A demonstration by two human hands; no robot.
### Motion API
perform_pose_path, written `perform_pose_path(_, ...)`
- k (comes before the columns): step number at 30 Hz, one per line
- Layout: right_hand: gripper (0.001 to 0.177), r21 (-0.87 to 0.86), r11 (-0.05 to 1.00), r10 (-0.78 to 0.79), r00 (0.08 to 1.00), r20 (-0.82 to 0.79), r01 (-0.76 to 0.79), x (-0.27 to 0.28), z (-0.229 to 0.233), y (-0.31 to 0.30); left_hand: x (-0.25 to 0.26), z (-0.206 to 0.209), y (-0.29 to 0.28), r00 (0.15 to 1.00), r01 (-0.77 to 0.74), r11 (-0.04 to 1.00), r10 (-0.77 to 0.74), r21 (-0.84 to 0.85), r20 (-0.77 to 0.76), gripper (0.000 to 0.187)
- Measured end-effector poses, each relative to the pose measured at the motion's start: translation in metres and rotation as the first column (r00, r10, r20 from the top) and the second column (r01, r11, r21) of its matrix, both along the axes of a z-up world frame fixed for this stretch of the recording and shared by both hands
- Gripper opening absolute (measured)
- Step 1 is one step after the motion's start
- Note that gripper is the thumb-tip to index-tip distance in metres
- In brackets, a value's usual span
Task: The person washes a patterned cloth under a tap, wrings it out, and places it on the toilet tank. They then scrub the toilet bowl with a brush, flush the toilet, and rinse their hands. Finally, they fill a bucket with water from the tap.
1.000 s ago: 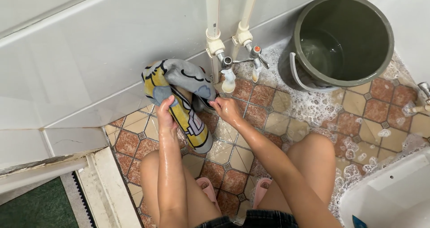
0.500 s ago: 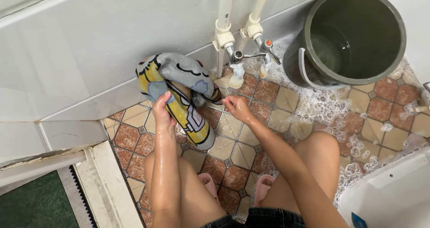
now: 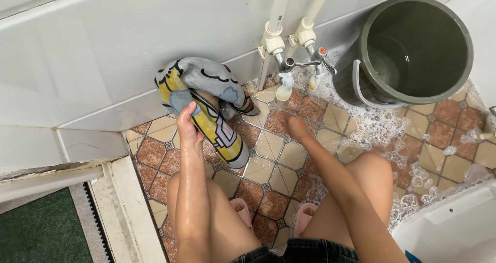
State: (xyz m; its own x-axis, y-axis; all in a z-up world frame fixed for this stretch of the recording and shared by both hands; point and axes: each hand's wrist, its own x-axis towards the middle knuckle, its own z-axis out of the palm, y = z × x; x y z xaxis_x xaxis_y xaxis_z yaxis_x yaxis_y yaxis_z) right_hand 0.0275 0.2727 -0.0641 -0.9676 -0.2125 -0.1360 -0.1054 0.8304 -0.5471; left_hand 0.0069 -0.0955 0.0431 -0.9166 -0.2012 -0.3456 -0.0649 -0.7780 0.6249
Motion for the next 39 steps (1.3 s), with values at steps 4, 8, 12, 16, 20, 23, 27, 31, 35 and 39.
perform_pose_path(4,0.014,-0.19,0.943,0.179,0.9,-0.397,-0.272,0.002,0.011,-0.066,-0.001,0.001,0.0,1.0,-0.004,1.0,0.004,-0.006,-0.03,0.034)
perform_pose_path(8,0.027,-0.265,0.946,0.068,0.915,-0.398,-0.186,-0.006,0.038,-0.143,0.001,-0.002,-0.001,0.999,0.016,0.999,-0.018,0.048,0.027,0.037)
perform_pose_path(12,0.018,-0.084,0.991,0.074,0.958,-0.278,-0.101,-0.028,0.05,-0.177,-0.001,-0.01,-0.002,1.0,0.022,0.999,-0.023,0.034,0.019,0.038)
perform_pose_path(16,0.016,-0.144,0.985,0.041,0.946,-0.321,-0.092,-0.027,0.036,-0.171,-0.002,-0.019,-0.008,1.0,0.011,1.0,-0.011,0.014,0.015,0.038)
perform_pose_path(20,0.018,-0.256,0.962,0.001,0.94,-0.341,-0.094,-0.013,0.022,-0.14,-0.001,-0.024,-0.012,1.0,0.008,1.0,-0.009,0.024,0.028,0.035)
perform_pose_path(23,0.019,-0.297,0.953,-0.019,0.959,-0.282,-0.069,-0.007,0.015,-0.113,-0.002,-0.022,-0.013,1.0,0.0,1.0,0.0,0.013,0.008,0.035)
perform_pose_path(27,0.022,-0.24,0.971,-0.039,0.988,-0.152,0.002,-0.002,-0.001,-0.074,0.001,-0.019,-0.01,1.0,0.009,1.0,-0.009,-0.027,-0.015,0.038)
perform_pose_path(31,0.02,0.067,0.994,-0.074,0.992,-0.102,0.081,-0.012,-0.021,-0.023,-0.001,-0.013,-0.009,1.0,0.012,0.999,-0.013,-0.032,-0.01,0.038)
perform_pose_path(35,0.021,0.081,0.978,-0.177,0.971,-0.164,0.192,-0.02,-0.046,0.027,0.0,-0.009,-0.005,0.999,-0.011,0.998,0.008,-0.058,-0.04,0.039)
perform_pose_path(39,0.02,0.194,0.942,-0.268,0.962,-0.05,0.273,-0.031,-0.069,0.061,0.0,-0.007,0.003,0.998,-0.033,0.995,0.028,-0.097,-0.056,0.044)
